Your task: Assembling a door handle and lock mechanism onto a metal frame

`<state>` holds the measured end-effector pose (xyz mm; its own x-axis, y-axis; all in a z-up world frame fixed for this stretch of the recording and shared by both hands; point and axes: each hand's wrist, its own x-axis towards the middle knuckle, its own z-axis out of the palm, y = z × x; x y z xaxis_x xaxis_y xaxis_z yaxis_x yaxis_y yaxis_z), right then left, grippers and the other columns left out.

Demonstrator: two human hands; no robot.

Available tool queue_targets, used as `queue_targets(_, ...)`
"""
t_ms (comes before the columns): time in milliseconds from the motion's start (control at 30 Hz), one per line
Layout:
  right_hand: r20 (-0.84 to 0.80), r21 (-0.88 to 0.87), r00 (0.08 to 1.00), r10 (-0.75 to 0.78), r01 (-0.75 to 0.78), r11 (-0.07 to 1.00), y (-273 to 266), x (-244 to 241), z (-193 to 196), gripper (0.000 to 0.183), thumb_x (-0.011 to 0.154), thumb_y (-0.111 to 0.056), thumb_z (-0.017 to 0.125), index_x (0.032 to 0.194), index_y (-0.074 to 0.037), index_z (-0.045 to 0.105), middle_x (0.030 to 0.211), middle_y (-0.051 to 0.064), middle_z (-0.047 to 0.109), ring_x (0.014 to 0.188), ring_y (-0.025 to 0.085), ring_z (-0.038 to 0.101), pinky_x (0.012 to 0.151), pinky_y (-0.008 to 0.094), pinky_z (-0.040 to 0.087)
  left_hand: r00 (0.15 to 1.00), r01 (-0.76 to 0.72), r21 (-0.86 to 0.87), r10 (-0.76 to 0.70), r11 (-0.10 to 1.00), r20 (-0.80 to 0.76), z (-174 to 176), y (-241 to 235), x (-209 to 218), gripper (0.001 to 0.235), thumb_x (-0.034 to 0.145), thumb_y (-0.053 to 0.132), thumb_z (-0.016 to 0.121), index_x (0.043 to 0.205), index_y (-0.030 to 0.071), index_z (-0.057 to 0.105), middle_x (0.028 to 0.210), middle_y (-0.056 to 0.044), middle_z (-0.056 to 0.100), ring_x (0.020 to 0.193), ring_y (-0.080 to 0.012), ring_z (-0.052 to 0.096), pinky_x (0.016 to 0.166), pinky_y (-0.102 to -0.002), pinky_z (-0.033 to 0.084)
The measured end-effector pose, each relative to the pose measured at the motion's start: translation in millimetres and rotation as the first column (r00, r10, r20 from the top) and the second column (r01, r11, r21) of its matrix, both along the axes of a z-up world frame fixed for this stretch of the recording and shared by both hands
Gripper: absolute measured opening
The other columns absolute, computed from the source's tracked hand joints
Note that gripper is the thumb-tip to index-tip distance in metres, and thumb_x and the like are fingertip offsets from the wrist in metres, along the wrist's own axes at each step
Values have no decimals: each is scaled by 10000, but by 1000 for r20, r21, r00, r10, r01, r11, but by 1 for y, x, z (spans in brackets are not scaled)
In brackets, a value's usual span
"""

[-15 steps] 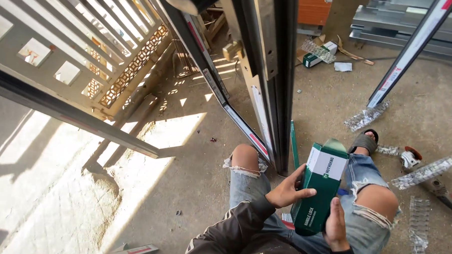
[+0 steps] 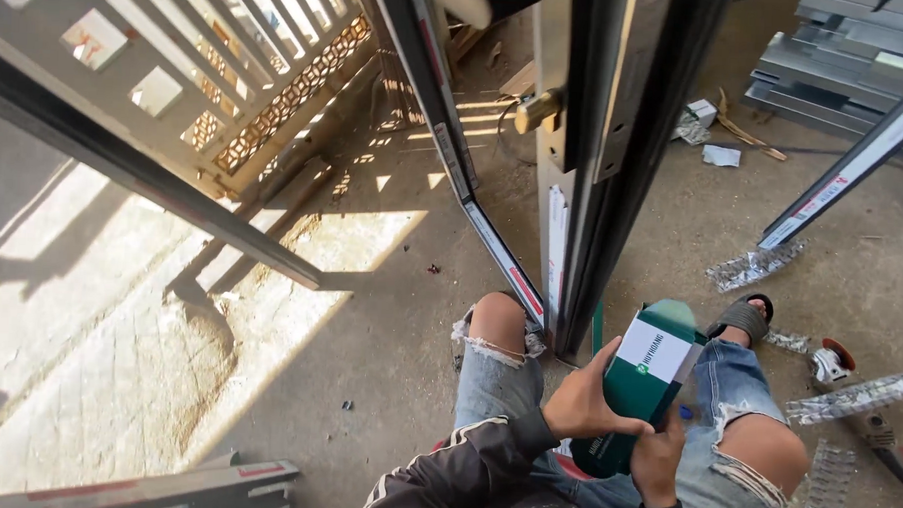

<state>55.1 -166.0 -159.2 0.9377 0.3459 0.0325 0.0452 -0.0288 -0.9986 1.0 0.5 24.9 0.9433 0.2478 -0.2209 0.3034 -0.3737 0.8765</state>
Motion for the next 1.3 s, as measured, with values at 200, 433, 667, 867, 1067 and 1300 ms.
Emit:
queue_targets(200,-311,-84,949,-62,37,996,-24,28,22,708,902,-393,611,1500,-46,455,1383,153,595,1261,263,555,1075,392,423,971,158,-393,-70,906,228,-39,31,20,1132,666,433,830,1564,4,293,1511,-173,477,1386,-270,460,1198,-411,364)
queue_targets(433,-121,242,991,51,-20,970,-57,58,30,632,1039,-290,511,1618,-92,348,1545,148,487,1369,310,491,1080,462,449,955,242,-510,-110,826,276,-83,37,34,908,688,274,831,1492,58,467,1201,-48,505,1129,-207,478,975,-412,429)
queue_targets(667,9,62,989,-151,150,987,-84,61,107,934,858,-129,828,1546,-44,202,1457,165,368,1247,316,540,925,391,562,944,272,-609,-85,745,318,-98,-7,45,1038,712,453,760,1585,48,370,1307,-106,546,1180,-210,484,1017,-474,443)
queue_targets(867,432,-459,899,-68,284,842,-104,50,121,168,1038,24,511,1185,-10,584,1605,247,292,1444,499,439,1095,534,506,955,282,-608,-155,742,255,-147,-54,56,936,750,276,700,1566,-2,336,1312,-164,521,1191,-243,466,1037,-485,434)
queue_targets(1067,286,-798,958,16,229,557,-99,43,110,411,1038,-278,609,1218,86,674,1615,352,250,1356,590,471,886,631,582,968,244,-608,-149,755,203,-151,-85,47,933,736,202,696,1554,-14,303,1269,-193,507,1168,-253,470,1009,-494,448)
queue_targets(1300,188,-655,979,-74,182,734,-100,56,84,256,1015,-162,653,891,62,652,1650,366,201,1522,553,240,1200,646,303,978,207,-609,-143,765,152,-143,-85,65,911,737,246,761,1536,65,362,1214,-148,569,1140,-214,554,930,-459,526)
